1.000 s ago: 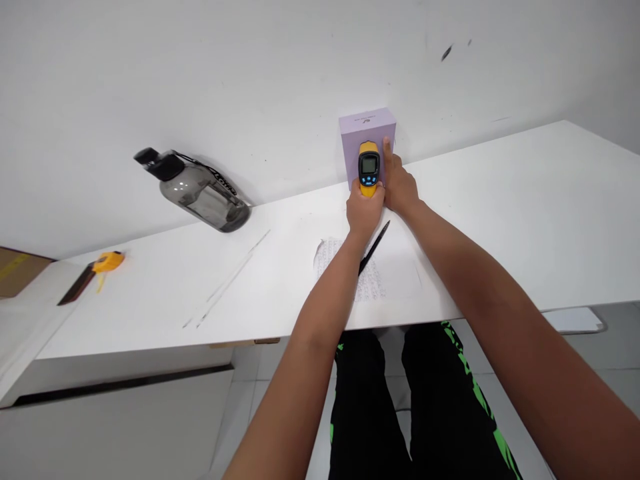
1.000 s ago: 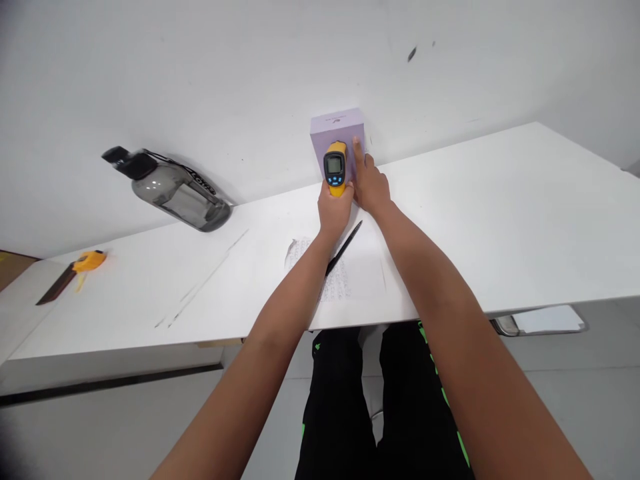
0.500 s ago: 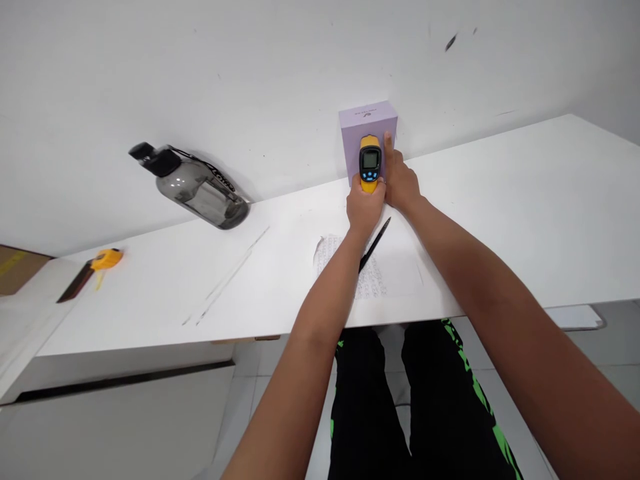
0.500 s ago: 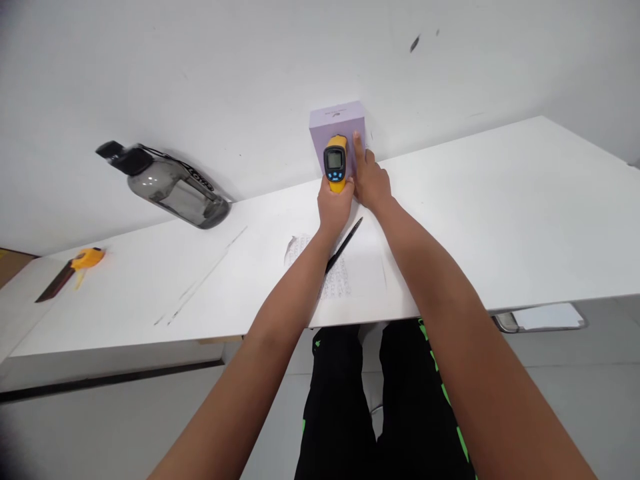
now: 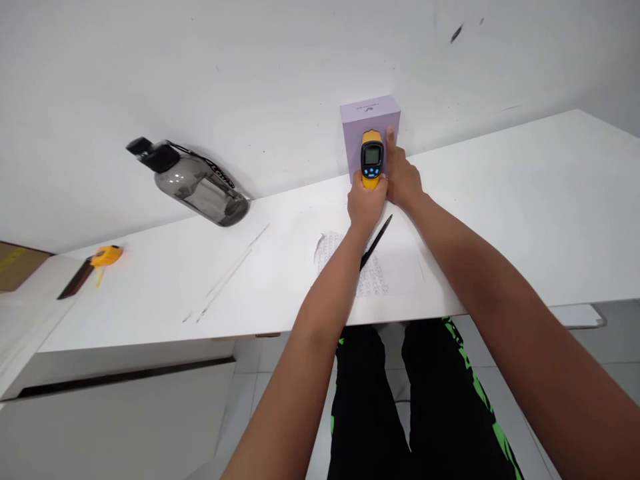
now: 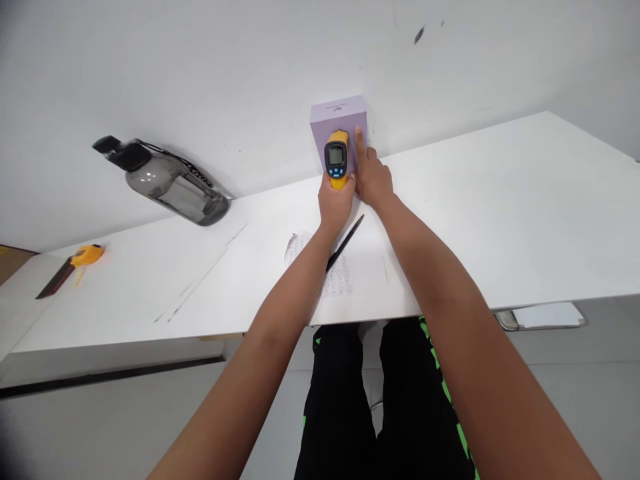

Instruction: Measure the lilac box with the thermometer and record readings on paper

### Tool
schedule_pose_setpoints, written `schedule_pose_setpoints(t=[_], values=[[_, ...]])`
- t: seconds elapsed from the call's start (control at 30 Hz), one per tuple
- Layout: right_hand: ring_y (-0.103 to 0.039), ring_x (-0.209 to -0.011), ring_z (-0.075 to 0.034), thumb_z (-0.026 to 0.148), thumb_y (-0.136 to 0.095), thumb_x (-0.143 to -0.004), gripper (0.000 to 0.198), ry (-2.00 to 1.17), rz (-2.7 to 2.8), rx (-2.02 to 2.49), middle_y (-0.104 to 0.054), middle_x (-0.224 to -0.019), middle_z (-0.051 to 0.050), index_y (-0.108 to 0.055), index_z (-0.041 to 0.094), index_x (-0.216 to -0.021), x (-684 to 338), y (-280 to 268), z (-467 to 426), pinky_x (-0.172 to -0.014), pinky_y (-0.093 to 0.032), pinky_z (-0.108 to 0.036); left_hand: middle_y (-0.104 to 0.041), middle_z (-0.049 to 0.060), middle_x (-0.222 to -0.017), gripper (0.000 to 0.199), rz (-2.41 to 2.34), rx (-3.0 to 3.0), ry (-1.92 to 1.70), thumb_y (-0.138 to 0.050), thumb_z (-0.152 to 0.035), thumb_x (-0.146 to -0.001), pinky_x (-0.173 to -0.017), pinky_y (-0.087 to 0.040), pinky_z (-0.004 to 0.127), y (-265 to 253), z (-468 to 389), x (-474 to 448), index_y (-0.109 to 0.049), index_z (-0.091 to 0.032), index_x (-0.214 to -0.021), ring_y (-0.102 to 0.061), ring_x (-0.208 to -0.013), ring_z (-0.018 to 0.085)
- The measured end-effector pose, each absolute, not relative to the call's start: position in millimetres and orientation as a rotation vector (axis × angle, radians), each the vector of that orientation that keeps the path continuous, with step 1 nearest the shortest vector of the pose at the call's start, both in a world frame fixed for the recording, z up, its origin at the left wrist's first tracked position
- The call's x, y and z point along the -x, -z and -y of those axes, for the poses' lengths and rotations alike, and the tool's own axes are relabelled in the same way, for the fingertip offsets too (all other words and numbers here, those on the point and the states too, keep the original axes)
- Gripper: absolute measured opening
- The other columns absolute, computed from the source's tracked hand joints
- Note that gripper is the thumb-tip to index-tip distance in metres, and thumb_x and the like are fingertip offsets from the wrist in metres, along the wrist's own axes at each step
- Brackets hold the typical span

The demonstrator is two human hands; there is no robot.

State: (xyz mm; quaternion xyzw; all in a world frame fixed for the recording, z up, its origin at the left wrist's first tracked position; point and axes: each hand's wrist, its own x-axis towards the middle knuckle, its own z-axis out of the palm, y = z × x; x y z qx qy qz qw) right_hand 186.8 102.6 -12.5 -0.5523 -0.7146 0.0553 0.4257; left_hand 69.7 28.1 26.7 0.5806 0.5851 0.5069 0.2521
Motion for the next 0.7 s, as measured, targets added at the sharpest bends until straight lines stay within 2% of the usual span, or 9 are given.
schedule_pose_setpoints(t=[0.13, 0.33, 0.6, 0.7], values=[[-0.065, -0.104, -0.032, 0.05, -0.04, -0.101, 0.068, -0.129, 1.804, 1.381, -0.055, -0.128, -0.017, -0.023, 0.022, -0.161, -187.8, 14.1, -104.7, -0.085, -0.054, -0.05, -0.069, 0.003, -0.098, 0.018, -1.596, -1.57, -1.375, -0.068, -0.037, -0.089, -0.097, -0.053, 0.043, -25.9, -29.3, -69.5, -0.058, -0.026, -0.101, -0.069, -0.1, 0.024], [-0.065, -0.102, -0.032, 0.049, -0.046, -0.098, 0.073, -0.091, 1.864, 1.504, -0.055, -0.129, -0.018, -0.023, 0.021, -0.161, -186.0, 3.0, -94.1, -0.086, -0.053, -0.052, -0.069, 0.001, -0.095, 0.017, -1.576, -1.55, -1.407, -0.068, -0.037, -0.089, -0.095, -0.055, 0.043, -25.9, -29.5, -69.0, -0.057, -0.026, -0.096, -0.069, -0.096, 0.022], [-0.062, -0.111, -0.036, 0.048, -0.037, -0.1, 0.077, -0.078, 1.974, 1.649, -0.053, -0.138, -0.021, -0.005, 0.022, -0.165, -181.8, -11.4, -80.9, -0.088, -0.051, -0.051, -0.068, 0.002, -0.097, 0.017, -1.558, -1.526, -1.41, -0.068, -0.037, -0.09, -0.098, -0.054, 0.044, -25.1, -30.5, -68.7, -0.056, -0.026, -0.097, -0.069, -0.101, 0.023], [-0.061, -0.113, -0.038, 0.048, -0.035, -0.101, 0.077, -0.102, 1.976, 1.662, -0.051, -0.141, -0.022, -0.004, 0.022, -0.165, -181.5, -11.7, -80.3, -0.09, -0.051, -0.052, -0.069, 0.002, -0.098, 0.016, -1.558, -1.529, -1.413, -0.068, -0.036, -0.09, -0.097, -0.055, 0.043, -23.8, -31.5, -68.6, -0.058, -0.026, -0.097, -0.07, -0.101, 0.022]])
